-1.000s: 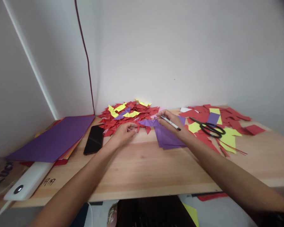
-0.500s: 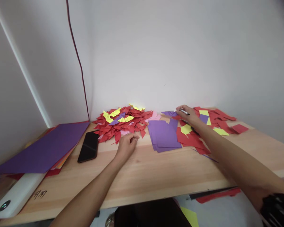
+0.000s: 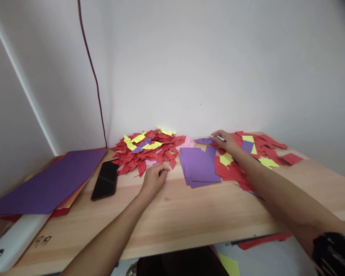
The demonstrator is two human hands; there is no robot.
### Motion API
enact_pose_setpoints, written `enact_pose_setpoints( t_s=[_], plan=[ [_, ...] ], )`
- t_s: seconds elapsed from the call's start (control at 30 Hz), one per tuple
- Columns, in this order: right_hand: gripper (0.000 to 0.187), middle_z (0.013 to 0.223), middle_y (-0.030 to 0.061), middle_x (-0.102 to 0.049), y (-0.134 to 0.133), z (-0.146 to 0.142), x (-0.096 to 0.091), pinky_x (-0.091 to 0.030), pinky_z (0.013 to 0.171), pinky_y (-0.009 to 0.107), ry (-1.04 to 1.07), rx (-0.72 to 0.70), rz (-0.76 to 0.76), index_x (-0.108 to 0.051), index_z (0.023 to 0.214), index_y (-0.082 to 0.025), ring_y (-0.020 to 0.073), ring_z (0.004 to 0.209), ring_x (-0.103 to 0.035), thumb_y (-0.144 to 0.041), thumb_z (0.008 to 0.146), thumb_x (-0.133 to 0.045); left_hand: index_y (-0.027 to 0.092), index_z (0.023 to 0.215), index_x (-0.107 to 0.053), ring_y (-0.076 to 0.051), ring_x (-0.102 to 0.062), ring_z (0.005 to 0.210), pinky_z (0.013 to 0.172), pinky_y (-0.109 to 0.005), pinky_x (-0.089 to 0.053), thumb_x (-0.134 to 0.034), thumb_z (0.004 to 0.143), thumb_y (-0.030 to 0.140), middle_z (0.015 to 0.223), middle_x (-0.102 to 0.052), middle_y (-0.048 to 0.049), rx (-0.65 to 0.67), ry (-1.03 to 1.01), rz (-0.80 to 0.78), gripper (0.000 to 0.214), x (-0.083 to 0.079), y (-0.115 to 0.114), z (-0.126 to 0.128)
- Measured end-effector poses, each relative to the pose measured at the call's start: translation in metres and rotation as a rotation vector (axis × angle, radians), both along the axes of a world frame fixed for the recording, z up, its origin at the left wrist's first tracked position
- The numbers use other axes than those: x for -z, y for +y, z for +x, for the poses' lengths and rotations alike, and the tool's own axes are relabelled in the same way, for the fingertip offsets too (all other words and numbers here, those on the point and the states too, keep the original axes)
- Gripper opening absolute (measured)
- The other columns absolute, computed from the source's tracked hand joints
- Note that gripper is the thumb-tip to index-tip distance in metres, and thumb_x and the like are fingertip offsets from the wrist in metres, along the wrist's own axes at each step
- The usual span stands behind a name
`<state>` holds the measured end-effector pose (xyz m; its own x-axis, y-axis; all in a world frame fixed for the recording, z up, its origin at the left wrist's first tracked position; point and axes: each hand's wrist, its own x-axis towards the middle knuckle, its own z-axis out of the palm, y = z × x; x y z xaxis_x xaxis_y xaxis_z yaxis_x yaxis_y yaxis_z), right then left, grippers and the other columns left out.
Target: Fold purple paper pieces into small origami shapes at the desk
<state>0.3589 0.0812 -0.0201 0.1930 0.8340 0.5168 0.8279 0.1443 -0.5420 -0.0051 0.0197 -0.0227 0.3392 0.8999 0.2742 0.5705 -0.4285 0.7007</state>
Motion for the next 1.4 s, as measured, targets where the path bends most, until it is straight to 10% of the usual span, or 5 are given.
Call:
enact_pose_setpoints(
  t_s=[0.2,0.5,1.0,1.4],
  plan=[
    [0.026,0.083,0.005,-0.063,-0.004,-0.039,-0.038,-0.047,0.063,0.034,0.365,-0.166,0.0,-0.058,0.096,-0.025,0.019,0.066,-0.057,-0.045,0.08,-0.06,0.018,0.085,-0.072,-0.015,-0.06,0.075,0.074,-0.025,-0.043,-0.05,0.079,0.009,0.084,-0.07,-0.0025,0.009,0.004,-0.001,0.024,0.003,0.002,0.0],
    [0.033,0.085,0.0044,-0.062,0.02,-0.141,-0.057,-0.046,0.068,0.032,0.259,-0.51,0.029,-0.059,0.1,-0.02,0.018,0.074,-0.056,-0.048,0.083,-0.056,0.018,0.086,-0.073,-0.016,-0.063,0.08,0.076,-0.026,-0.045,-0.049,0.077,0.007,0.088,-0.071,-0.003,0.031,-0.032,0.004,0.028,0.011,0.005,-0.001],
    [0.017,0.072,0.0001,-0.056,0.07,-0.252,-0.069,-0.042,0.068,0.031,0.152,-0.436,0.188,-0.055,0.095,-0.022,0.0165,0.065,-0.048,-0.032,0.084,-0.046,0.019,0.083,-0.072,-0.017,-0.065,0.087,0.085,-0.027,-0.048,-0.048,0.073,0.003,0.094,-0.073,-0.0038,0.074,-0.065,0.014,0.031,0.011,0.003,-0.003],
    [0.03,0.097,0.0075,-0.065,0.096,-0.276,-0.062,-0.043,0.074,0.035,-0.135,-0.393,0.167,-0.06,0.1,-0.023,0.0234,0.082,-0.057,-0.012,0.078,-0.042,0.019,0.083,-0.072,-0.018,-0.064,0.09,0.084,-0.028,-0.048,-0.046,0.072,0.005,0.094,-0.072,-0.0046,0.113,-0.088,0.017,0.031,0.018,0.008,-0.005]
  ],
)
